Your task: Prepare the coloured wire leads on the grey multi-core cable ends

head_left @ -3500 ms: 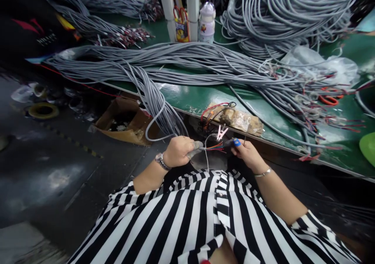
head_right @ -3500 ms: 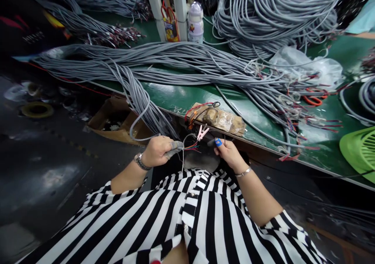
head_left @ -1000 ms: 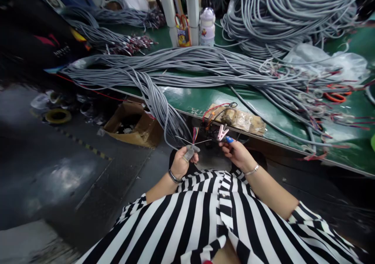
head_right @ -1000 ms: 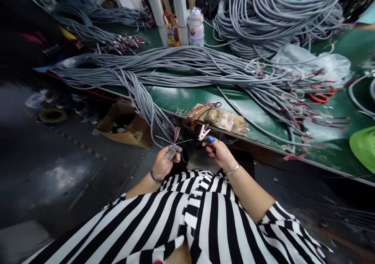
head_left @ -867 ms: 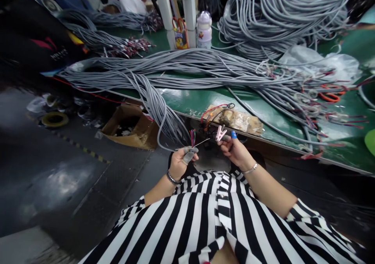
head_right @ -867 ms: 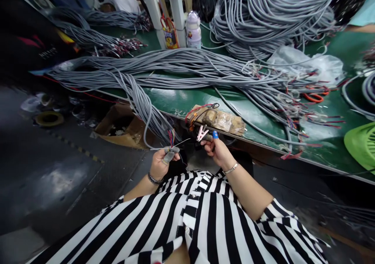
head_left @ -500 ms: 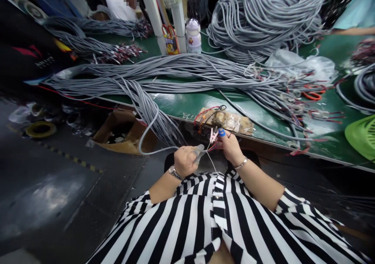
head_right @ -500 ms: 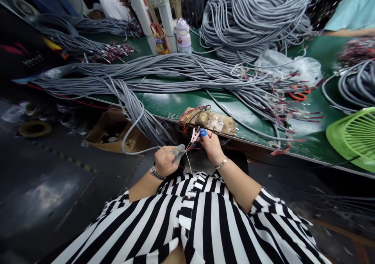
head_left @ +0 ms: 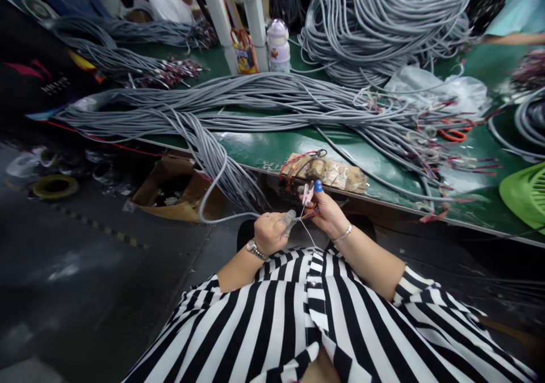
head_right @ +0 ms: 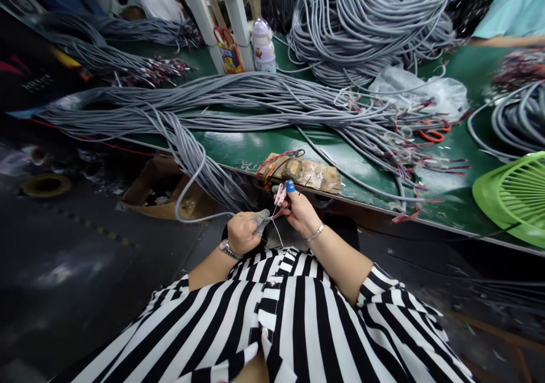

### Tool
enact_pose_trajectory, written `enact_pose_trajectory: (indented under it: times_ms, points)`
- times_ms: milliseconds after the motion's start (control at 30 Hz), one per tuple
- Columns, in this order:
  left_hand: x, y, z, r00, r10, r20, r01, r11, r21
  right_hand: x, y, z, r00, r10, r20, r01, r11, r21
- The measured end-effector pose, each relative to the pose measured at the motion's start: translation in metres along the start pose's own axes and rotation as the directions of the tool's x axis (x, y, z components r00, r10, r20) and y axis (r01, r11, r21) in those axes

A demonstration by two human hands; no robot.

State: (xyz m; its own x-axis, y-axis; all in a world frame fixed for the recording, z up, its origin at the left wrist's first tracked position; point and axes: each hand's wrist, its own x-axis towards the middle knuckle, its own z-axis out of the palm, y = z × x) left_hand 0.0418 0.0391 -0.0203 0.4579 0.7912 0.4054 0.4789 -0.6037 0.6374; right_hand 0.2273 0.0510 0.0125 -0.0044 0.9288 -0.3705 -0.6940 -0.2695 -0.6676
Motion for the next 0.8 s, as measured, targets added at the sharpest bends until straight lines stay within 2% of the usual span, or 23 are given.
enact_pose_trajectory:
  times_ms: [233, 433, 500, 667, 733, 800]
  points:
    - [-0.009, 0.001, -0.005, 0.999, 0.017, -0.041, -0.018, 0.999, -0.039, -0.004, 0.002, -0.008, 0.995, 0.063, 0.076, -0.063, 0.998, 0.001]
    - [-0.034, -0.003, -0.009, 0.993, 0.097, -0.067, -0.093, 0.994, 0.057, -0.009, 0.0, -0.019, 0.99, 0.091, 0.105, -0.092, 0.996, 0.009]
    - [-0.038, -0.006, -0.009, 0.993, 0.109, -0.034, -0.104, 0.987, 0.118, -0.01, 0.0, -0.023, 0.992, 0.087, 0.094, -0.086, 0.996, -0.016]
    - [-0.03, -0.017, -0.004, 0.988, -0.03, 0.153, -0.019, 0.95, 0.31, -0.012, 0.002, -0.035, 0.999, -0.034, 0.028, 0.038, 0.985, -0.17]
    - [-0.023, -0.019, -0.004, 0.98, -0.074, 0.185, 0.005, 0.937, 0.349, -0.015, 0.001, -0.039, 0.994, -0.111, -0.013, 0.103, 0.959, -0.262]
    - [-0.015, -0.02, -0.006, 0.984, -0.065, 0.167, 0.004, 0.94, 0.341, -0.021, -0.004, -0.042, 0.979, -0.203, -0.017, 0.182, 0.908, -0.377]
